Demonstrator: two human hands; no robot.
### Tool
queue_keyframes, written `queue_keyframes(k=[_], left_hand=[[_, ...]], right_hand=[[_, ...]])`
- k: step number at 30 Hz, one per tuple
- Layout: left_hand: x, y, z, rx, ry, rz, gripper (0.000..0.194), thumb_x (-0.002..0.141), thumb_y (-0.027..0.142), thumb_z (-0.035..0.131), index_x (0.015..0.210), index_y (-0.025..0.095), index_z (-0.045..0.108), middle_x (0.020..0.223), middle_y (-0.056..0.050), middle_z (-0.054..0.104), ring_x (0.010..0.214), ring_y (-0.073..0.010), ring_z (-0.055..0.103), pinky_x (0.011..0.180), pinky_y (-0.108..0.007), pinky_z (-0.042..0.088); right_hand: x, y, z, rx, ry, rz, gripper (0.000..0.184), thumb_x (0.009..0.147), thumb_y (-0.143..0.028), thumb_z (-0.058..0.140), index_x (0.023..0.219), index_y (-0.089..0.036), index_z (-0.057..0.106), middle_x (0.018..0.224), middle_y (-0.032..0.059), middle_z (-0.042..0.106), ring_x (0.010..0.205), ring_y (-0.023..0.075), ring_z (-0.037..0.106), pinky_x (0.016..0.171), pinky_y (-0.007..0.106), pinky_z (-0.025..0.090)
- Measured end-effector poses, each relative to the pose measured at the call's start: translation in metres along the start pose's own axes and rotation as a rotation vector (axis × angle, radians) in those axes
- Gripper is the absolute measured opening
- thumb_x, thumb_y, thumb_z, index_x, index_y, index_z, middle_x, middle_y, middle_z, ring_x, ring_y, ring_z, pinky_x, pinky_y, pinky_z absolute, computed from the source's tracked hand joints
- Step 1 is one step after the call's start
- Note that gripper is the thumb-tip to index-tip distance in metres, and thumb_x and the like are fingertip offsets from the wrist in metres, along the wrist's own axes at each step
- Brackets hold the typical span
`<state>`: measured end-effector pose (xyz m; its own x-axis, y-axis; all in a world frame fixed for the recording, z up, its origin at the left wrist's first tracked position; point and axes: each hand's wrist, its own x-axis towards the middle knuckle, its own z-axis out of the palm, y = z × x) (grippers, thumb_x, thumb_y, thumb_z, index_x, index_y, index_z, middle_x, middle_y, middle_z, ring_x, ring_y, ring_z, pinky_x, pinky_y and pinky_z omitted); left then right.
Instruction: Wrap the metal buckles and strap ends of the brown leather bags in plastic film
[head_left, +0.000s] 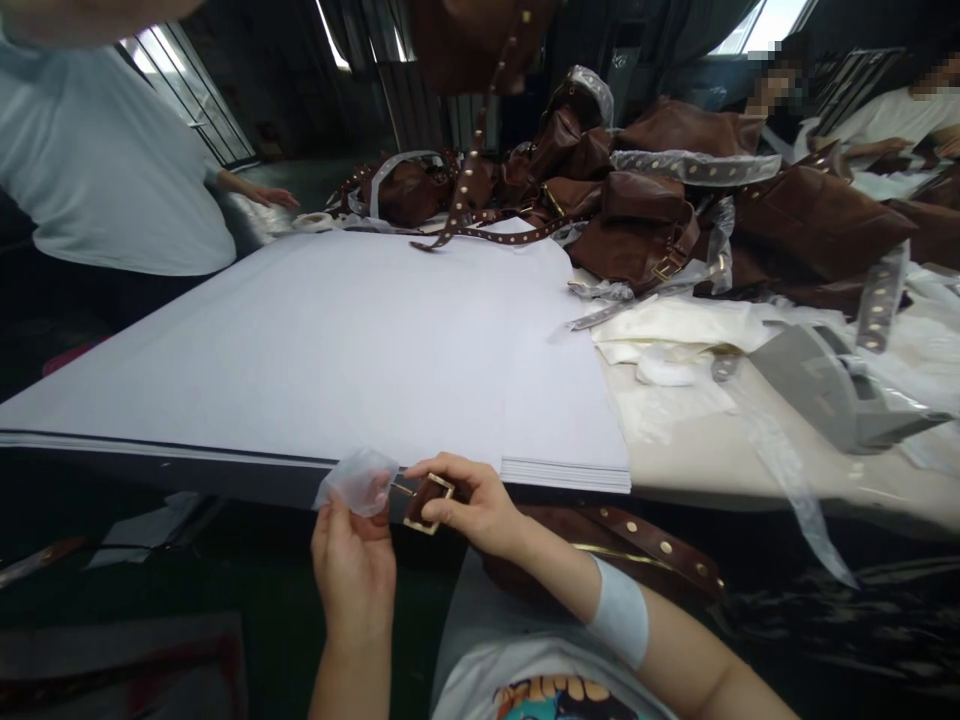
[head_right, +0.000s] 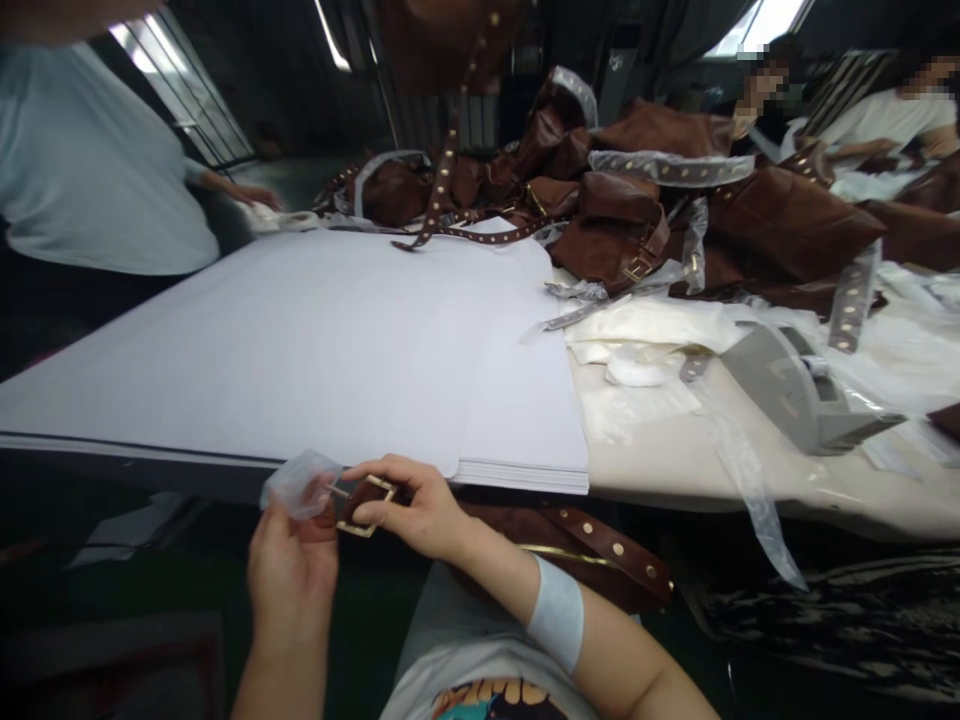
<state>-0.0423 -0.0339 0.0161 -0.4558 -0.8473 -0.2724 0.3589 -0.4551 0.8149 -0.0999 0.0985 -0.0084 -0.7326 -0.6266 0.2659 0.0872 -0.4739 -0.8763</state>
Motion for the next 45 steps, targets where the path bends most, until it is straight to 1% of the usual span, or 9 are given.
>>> queue_keyframes(k=[3, 8, 11, 19, 22, 27, 32, 37, 45], left_hand=[[-0.004, 0.001, 0.001, 0.000, 0.000, 0.001, 0.019, 0.099, 0.017, 0.055, 0.092, 0.011, 0.073, 0.087, -0.006, 0.074, 0.074, -0.0136, 0.072, 0.057, -0.016, 0.056], [-0.013, -0.006, 0.011, -0.047, 0.059, 0.046, 0.017, 0.096, 0.025, 0.059, 0.096, 0.012, 0.070, 0.086, -0.005, 0.073, 0.074, -0.0160, 0.070, 0.067, -0.025, 0.059], [-0.021, -0.012, 0.020, -0.065, 0.133, 0.002, 0.009, 0.092, 0.019, 0.058, 0.095, 0.014, 0.066, 0.081, -0.002, 0.070, 0.071, -0.0156, 0.068, 0.066, -0.027, 0.058], [-0.024, -0.010, 0.030, -0.056, 0.088, -0.037, 0.008, 0.095, 0.019, 0.057, 0.096, 0.015, 0.063, 0.082, -0.001, 0.069, 0.068, -0.0138, 0.065, 0.060, -0.024, 0.055], [-0.019, -0.006, 0.027, -0.097, 0.083, 0.006, 0.014, 0.099, 0.017, 0.051, 0.097, 0.015, 0.064, 0.084, -0.002, 0.070, 0.069, -0.0121, 0.066, 0.055, -0.018, 0.051], [-0.008, 0.005, 0.012, -0.080, 0.061, 0.022, 0.017, 0.101, 0.021, 0.053, 0.095, 0.014, 0.067, 0.082, -0.004, 0.071, 0.070, -0.0127, 0.069, 0.051, -0.016, 0.049], [-0.004, 0.005, 0.001, -0.022, -0.029, 0.075, 0.016, 0.095, 0.028, 0.064, 0.092, 0.014, 0.069, 0.084, -0.006, 0.072, 0.075, -0.0171, 0.070, 0.064, -0.024, 0.058], [-0.012, 0.000, -0.001, 0.010, -0.162, 0.143, 0.036, 0.082, 0.045, 0.081, 0.094, 0.014, 0.068, 0.087, -0.007, 0.073, 0.083, -0.0199, 0.072, 0.074, -0.028, 0.060], [-0.019, -0.001, -0.001, 0.157, -0.214, 0.373, 0.042, 0.081, 0.053, 0.080, 0.096, 0.016, 0.066, 0.087, -0.004, 0.072, 0.079, -0.0168, 0.070, 0.075, -0.026, 0.058]], right_hand=[[0.008, -0.003, 0.002, 0.008, -0.007, -0.015, 0.048, 0.076, -0.047, 0.088, 0.115, -0.021, 0.076, 0.085, 0.0010, 0.066, 0.070, 0.0130, 0.059, 0.064, 0.023, 0.050], [0.007, -0.012, -0.002, -0.154, -0.264, -0.257, 0.059, 0.087, -0.044, 0.078, 0.140, -0.023, 0.064, 0.129, 0.0123, 0.064, 0.119, 0.0251, 0.061, 0.107, 0.041, 0.048], [0.004, -0.014, -0.007, -0.203, -0.366, -0.306, 0.065, 0.089, -0.039, 0.076, 0.147, -0.020, 0.056, 0.136, 0.0164, 0.059, 0.129, 0.0285, 0.057, 0.114, 0.046, 0.043], [0.014, -0.013, -0.012, -0.213, -0.215, -0.198, 0.046, 0.078, -0.041, 0.088, 0.116, -0.018, 0.077, 0.095, 0.0067, 0.071, 0.081, 0.0166, 0.069, 0.077, 0.027, 0.055], [0.014, -0.017, -0.007, -0.102, -0.071, -0.044, 0.034, 0.083, -0.047, 0.081, 0.091, -0.014, 0.077, 0.077, 0.0033, 0.068, 0.063, 0.0129, 0.062, 0.059, 0.024, 0.050], [0.012, -0.025, 0.008, 0.073, 0.079, 0.240, 0.050, 0.081, -0.058, 0.078, 0.065, -0.014, 0.063, 0.051, -0.0015, 0.056, 0.043, 0.0090, 0.048, 0.041, 0.020, 0.035], [0.013, -0.018, 0.018, 0.096, 0.096, 0.223, 0.047, 0.084, -0.055, 0.077, 0.066, -0.014, 0.064, 0.052, -0.0014, 0.059, 0.043, 0.0089, 0.049, 0.043, 0.020, 0.035], [0.014, -0.010, 0.024, -0.011, 0.112, 0.204, 0.051, 0.087, -0.060, 0.073, 0.065, -0.014, 0.065, 0.052, -0.0013, 0.057, 0.046, 0.0098, 0.050, 0.045, 0.022, 0.037], [0.012, -0.021, 0.024, -0.348, 0.097, 0.090, 0.045, 0.091, -0.052, 0.067, 0.067, -0.014, 0.062, 0.058, -0.0017, 0.053, 0.056, 0.0095, 0.045, 0.053, 0.023, 0.033]])
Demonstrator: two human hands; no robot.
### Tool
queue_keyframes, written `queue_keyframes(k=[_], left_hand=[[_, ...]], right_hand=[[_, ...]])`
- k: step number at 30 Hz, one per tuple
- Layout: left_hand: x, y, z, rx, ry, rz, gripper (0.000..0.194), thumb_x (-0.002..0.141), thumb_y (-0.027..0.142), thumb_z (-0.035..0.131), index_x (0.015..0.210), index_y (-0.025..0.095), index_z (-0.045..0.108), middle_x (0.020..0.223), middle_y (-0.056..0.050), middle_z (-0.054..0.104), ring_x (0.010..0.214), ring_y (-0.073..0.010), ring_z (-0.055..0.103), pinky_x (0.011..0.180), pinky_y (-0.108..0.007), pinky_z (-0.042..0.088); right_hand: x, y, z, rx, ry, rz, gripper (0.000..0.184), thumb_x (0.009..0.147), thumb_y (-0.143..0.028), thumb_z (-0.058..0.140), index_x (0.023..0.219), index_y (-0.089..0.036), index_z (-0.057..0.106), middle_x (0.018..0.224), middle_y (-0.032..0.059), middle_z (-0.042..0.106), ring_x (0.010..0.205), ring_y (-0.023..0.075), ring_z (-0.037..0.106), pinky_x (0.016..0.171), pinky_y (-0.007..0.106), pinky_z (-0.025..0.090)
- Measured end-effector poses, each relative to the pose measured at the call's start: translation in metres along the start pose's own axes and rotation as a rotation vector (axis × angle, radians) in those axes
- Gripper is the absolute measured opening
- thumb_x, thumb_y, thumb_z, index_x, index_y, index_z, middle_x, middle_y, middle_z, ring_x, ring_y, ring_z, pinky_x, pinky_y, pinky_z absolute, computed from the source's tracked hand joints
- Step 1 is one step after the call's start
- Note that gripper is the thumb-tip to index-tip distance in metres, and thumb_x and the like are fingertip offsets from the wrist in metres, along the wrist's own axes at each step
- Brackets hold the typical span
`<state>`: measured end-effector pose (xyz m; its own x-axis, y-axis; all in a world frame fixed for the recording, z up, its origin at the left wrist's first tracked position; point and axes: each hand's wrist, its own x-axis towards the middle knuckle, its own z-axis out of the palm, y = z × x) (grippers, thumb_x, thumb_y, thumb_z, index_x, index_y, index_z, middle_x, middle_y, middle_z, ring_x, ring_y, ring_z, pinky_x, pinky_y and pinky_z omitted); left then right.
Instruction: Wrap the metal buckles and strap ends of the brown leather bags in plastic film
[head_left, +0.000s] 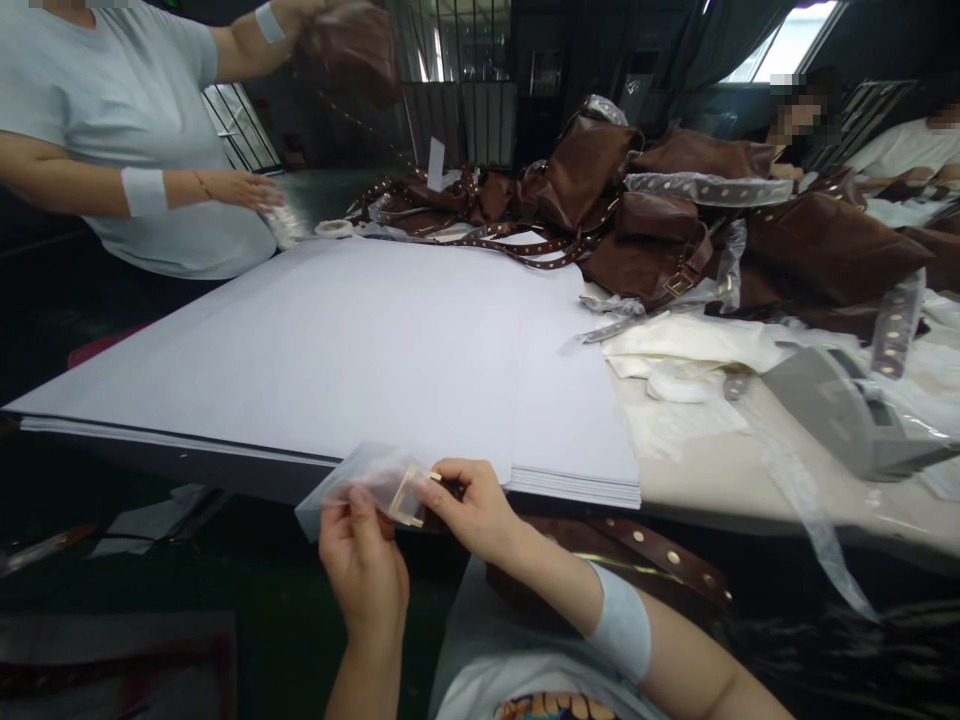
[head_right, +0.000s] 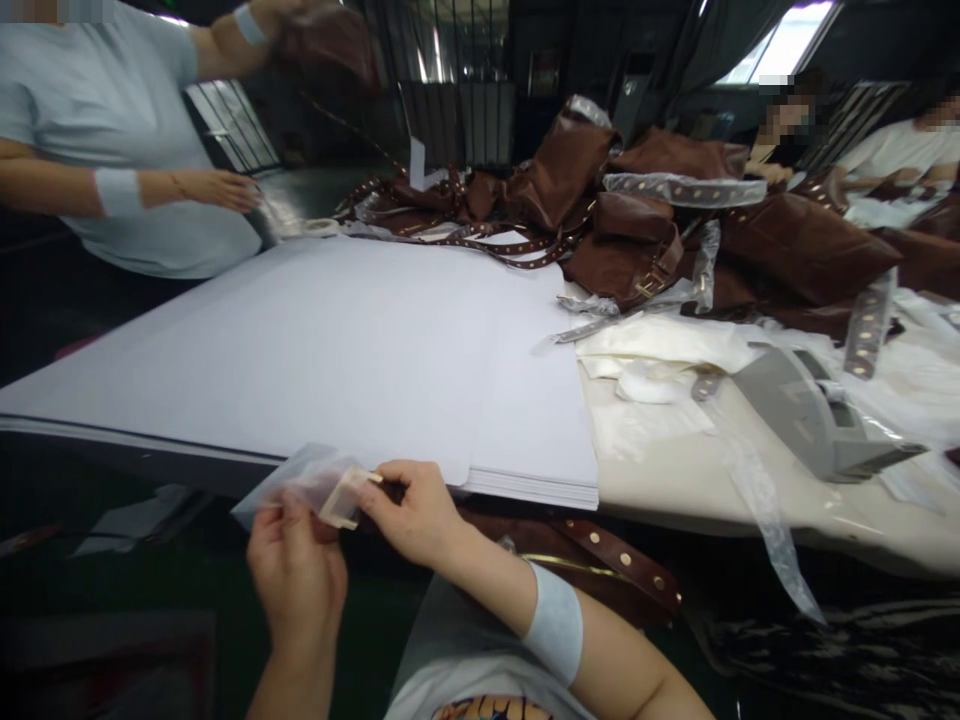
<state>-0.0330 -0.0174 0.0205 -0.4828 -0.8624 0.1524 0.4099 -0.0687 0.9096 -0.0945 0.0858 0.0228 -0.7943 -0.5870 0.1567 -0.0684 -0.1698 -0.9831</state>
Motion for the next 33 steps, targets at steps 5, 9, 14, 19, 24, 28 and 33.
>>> queue_keyframes(k=[5, 9, 14, 19, 24, 28, 33], left_hand=[[-0.001, -0.003, -0.008, 0.078, -0.033, 0.055, 0.039, 0.085, 0.052, 0.076, 0.099, 0.017, 0.065, 0.087, -0.003, 0.071, 0.077, -0.0155, 0.068, 0.072, -0.024, 0.056], [-0.002, -0.006, -0.016, 0.237, -0.076, 0.105, 0.042, 0.085, 0.052, 0.077, 0.104, 0.016, 0.066, 0.088, -0.004, 0.071, 0.076, -0.0146, 0.069, 0.073, -0.022, 0.055], [-0.006, -0.003, -0.012, 0.312, -0.202, 0.091, 0.049, 0.078, 0.047, 0.084, 0.110, 0.015, 0.066, 0.099, -0.010, 0.075, 0.090, -0.0202, 0.074, 0.080, -0.024, 0.060], [-0.011, -0.009, -0.016, 0.335, -0.324, 0.070, 0.049, 0.079, 0.041, 0.084, 0.117, 0.016, 0.065, 0.103, -0.010, 0.075, 0.099, -0.0198, 0.074, 0.084, -0.021, 0.058], [-0.018, -0.025, -0.031, 0.320, -0.316, 0.020, 0.059, 0.076, 0.042, 0.087, 0.123, 0.017, 0.062, 0.111, -0.013, 0.075, 0.106, -0.0216, 0.073, 0.091, -0.023, 0.058], [-0.026, -0.037, -0.042, 0.356, -0.301, -0.073, 0.067, 0.071, 0.045, 0.090, 0.124, 0.017, 0.060, 0.112, -0.014, 0.074, 0.105, -0.0237, 0.073, 0.091, -0.028, 0.058], [-0.041, -0.053, -0.050, 0.411, -0.344, -0.141, 0.071, 0.067, 0.040, 0.092, 0.125, 0.019, 0.057, 0.111, -0.014, 0.075, 0.103, -0.0266, 0.074, 0.088, -0.032, 0.060]], right_hand=[[-0.002, 0.007, -0.006, 0.159, -0.059, 0.047, 0.029, 0.080, -0.040, 0.076, 0.080, -0.015, 0.062, 0.065, -0.0034, 0.053, 0.058, 0.0092, 0.044, 0.056, 0.023, 0.035], [-0.003, 0.017, -0.006, 0.314, 0.012, 0.082, 0.037, 0.072, -0.033, 0.083, 0.096, -0.018, 0.061, 0.073, -0.0041, 0.057, 0.062, 0.0099, 0.051, 0.061, 0.022, 0.043], [-0.003, 0.023, -0.012, 0.408, 0.017, -0.016, 0.058, 0.074, -0.036, 0.078, 0.126, -0.021, 0.058, 0.102, 0.0044, 0.063, 0.083, 0.0156, 0.059, 0.072, 0.026, 0.051], [-0.004, 0.026, -0.015, 0.481, 0.126, 0.007, 0.041, 0.083, -0.045, 0.076, 0.114, -0.020, 0.069, 0.094, 0.0042, 0.065, 0.080, 0.0158, 0.059, 0.072, 0.027, 0.051], [-0.011, 0.036, -0.013, 0.474, 0.219, -0.012, 0.035, 0.079, -0.040, 0.085, 0.103, -0.019, 0.071, 0.089, 0.0027, 0.067, 0.076, 0.0137, 0.059, 0.071, 0.025, 0.050], [-0.023, 0.048, -0.016, 0.307, 0.291, -0.045, 0.033, 0.079, -0.041, 0.084, 0.101, -0.019, 0.073, 0.090, 0.0048, 0.072, 0.081, 0.0172, 0.063, 0.076, 0.029, 0.053], [-0.041, 0.069, -0.022, 0.167, 0.366, -0.075, 0.030, 0.080, -0.038, 0.083, 0.101, -0.018, 0.073, 0.092, 0.0071, 0.077, 0.087, 0.0213, 0.070, 0.085, 0.035, 0.057]])
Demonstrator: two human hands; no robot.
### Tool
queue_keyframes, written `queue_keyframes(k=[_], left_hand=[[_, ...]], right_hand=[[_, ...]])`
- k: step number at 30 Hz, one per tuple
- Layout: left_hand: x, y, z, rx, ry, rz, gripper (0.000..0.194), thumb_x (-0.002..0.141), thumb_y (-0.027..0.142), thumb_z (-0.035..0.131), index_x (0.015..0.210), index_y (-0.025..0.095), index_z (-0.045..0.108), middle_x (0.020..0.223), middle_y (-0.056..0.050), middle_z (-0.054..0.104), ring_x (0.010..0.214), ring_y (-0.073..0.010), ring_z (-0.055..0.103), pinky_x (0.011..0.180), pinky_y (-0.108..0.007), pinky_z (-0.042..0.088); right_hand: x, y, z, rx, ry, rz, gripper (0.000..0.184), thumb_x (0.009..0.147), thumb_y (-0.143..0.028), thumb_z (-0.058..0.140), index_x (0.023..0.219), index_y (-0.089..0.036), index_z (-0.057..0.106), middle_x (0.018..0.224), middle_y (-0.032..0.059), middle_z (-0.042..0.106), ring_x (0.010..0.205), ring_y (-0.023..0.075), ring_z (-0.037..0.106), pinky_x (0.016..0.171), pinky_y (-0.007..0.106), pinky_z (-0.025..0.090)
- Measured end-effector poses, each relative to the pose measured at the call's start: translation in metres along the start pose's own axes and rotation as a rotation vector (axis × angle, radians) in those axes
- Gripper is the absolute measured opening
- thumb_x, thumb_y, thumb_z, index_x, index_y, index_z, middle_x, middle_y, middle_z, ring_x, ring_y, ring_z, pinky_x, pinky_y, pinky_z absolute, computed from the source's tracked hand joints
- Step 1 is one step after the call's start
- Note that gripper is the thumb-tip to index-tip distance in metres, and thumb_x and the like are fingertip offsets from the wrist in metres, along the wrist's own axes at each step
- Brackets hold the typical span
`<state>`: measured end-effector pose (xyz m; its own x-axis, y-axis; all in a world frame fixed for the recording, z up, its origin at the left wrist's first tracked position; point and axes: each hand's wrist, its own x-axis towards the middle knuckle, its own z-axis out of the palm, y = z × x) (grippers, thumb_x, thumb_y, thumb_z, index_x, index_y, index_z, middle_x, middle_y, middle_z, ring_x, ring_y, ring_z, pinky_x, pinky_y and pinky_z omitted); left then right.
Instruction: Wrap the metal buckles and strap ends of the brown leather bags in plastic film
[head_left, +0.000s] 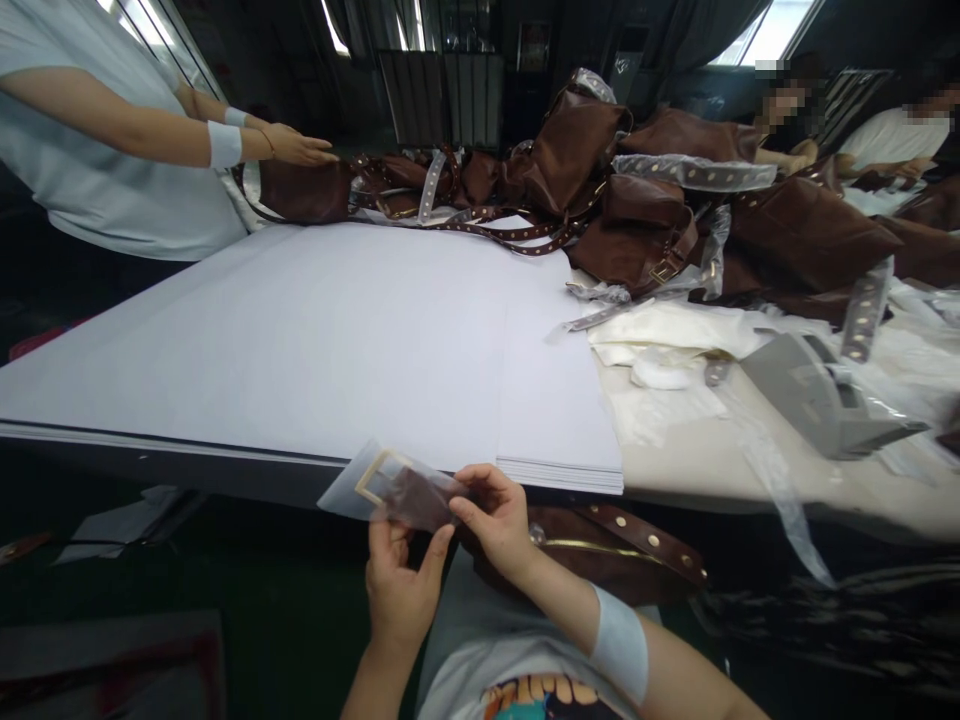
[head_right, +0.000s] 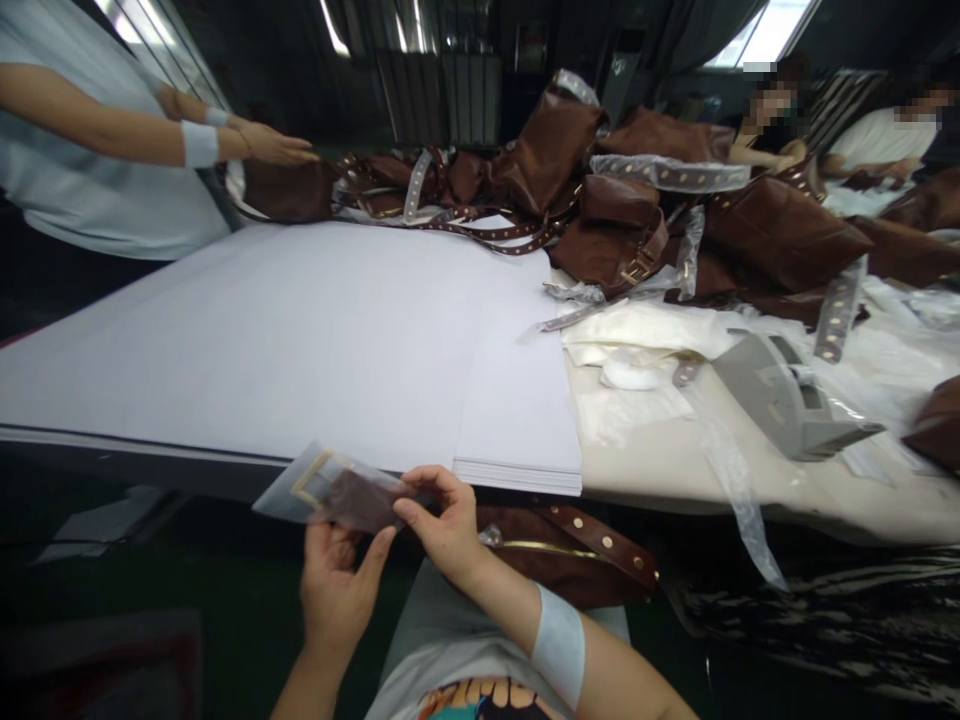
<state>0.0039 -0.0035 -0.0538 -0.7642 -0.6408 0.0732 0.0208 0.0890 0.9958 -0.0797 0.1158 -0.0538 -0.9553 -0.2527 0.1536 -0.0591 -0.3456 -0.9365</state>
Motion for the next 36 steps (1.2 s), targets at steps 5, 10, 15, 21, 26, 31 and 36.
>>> queue_keyframes(k=[5, 10, 15, 21, 26, 31, 36], left_hand=[[-0.009, -0.028, 0.008, 0.194, -0.109, -0.060, 0.055, 0.073, 0.047, 0.086, 0.113, 0.020, 0.061, 0.099, -0.013, 0.078, 0.096, -0.0278, 0.075, 0.084, -0.035, 0.059], [-0.013, -0.040, 0.014, 0.043, -0.176, -0.166, 0.054, 0.073, 0.054, 0.084, 0.108, 0.018, 0.064, 0.110, -0.016, 0.075, 0.106, -0.0299, 0.073, 0.093, -0.040, 0.058], [-0.014, -0.022, 0.026, -0.177, -0.146, -0.225, 0.056, 0.080, 0.055, 0.080, 0.116, 0.017, 0.062, 0.118, -0.015, 0.072, 0.113, -0.0265, 0.070, 0.097, -0.035, 0.056], [-0.013, -0.015, 0.043, -0.339, -0.029, -0.411, 0.061, 0.070, 0.062, 0.085, 0.103, 0.014, 0.066, 0.102, -0.011, 0.075, 0.097, -0.0249, 0.071, 0.086, -0.032, 0.057], [-0.013, -0.020, 0.042, -0.241, -0.044, -0.394, 0.061, 0.069, 0.060, 0.086, 0.102, 0.012, 0.068, 0.101, -0.011, 0.076, 0.098, -0.0245, 0.071, 0.088, -0.032, 0.056], [-0.018, -0.016, 0.035, -0.104, -0.027, -0.285, 0.054, 0.071, 0.057, 0.085, 0.099, 0.013, 0.070, 0.099, -0.012, 0.077, 0.092, -0.0245, 0.073, 0.083, -0.032, 0.060], [-0.020, -0.009, 0.035, -0.101, -0.055, -0.276, 0.062, 0.063, 0.060, 0.089, 0.098, 0.013, 0.071, 0.095, -0.013, 0.078, 0.086, -0.0238, 0.075, 0.078, -0.029, 0.062]], right_hand=[[-0.013, 0.015, -0.026, -0.299, 0.025, -0.051, 0.016, 0.089, -0.030, 0.073, 0.100, -0.019, 0.076, 0.093, 0.0071, 0.077, 0.086, 0.0211, 0.072, 0.083, 0.034, 0.058], [-0.021, 0.010, -0.051, -0.605, -0.152, -0.223, 0.017, 0.096, -0.021, 0.062, 0.105, -0.022, 0.077, 0.095, 0.0080, 0.079, 0.087, 0.0223, 0.073, 0.081, 0.035, 0.058], [-0.021, 0.005, -0.059, -0.637, -0.165, -0.222, 0.020, 0.096, -0.017, 0.061, 0.105, -0.022, 0.079, 0.094, 0.0085, 0.079, 0.088, 0.0227, 0.074, 0.083, 0.035, 0.059], [-0.025, 0.012, -0.068, -0.605, -0.152, -0.192, 0.022, 0.094, -0.013, 0.062, 0.101, -0.022, 0.081, 0.091, 0.0076, 0.078, 0.084, 0.0202, 0.073, 0.080, 0.032, 0.059], [-0.030, 0.005, -0.077, -0.711, -0.231, -0.178, 0.028, 0.093, -0.010, 0.058, 0.108, -0.020, 0.079, 0.096, 0.0097, 0.074, 0.089, 0.0218, 0.070, 0.081, 0.034, 0.059], [-0.040, -0.025, -0.069, -0.676, -0.112, -0.411, 0.054, 0.088, -0.002, 0.052, 0.139, -0.020, 0.060, 0.126, 0.0146, 0.064, 0.118, 0.0243, 0.061, 0.103, 0.041, 0.055], [-0.037, -0.030, -0.047, -0.534, -0.179, -0.377, 0.037, 0.098, -0.020, 0.059, 0.135, -0.019, 0.063, 0.122, 0.0133, 0.066, 0.116, 0.0226, 0.062, 0.102, 0.037, 0.053]])
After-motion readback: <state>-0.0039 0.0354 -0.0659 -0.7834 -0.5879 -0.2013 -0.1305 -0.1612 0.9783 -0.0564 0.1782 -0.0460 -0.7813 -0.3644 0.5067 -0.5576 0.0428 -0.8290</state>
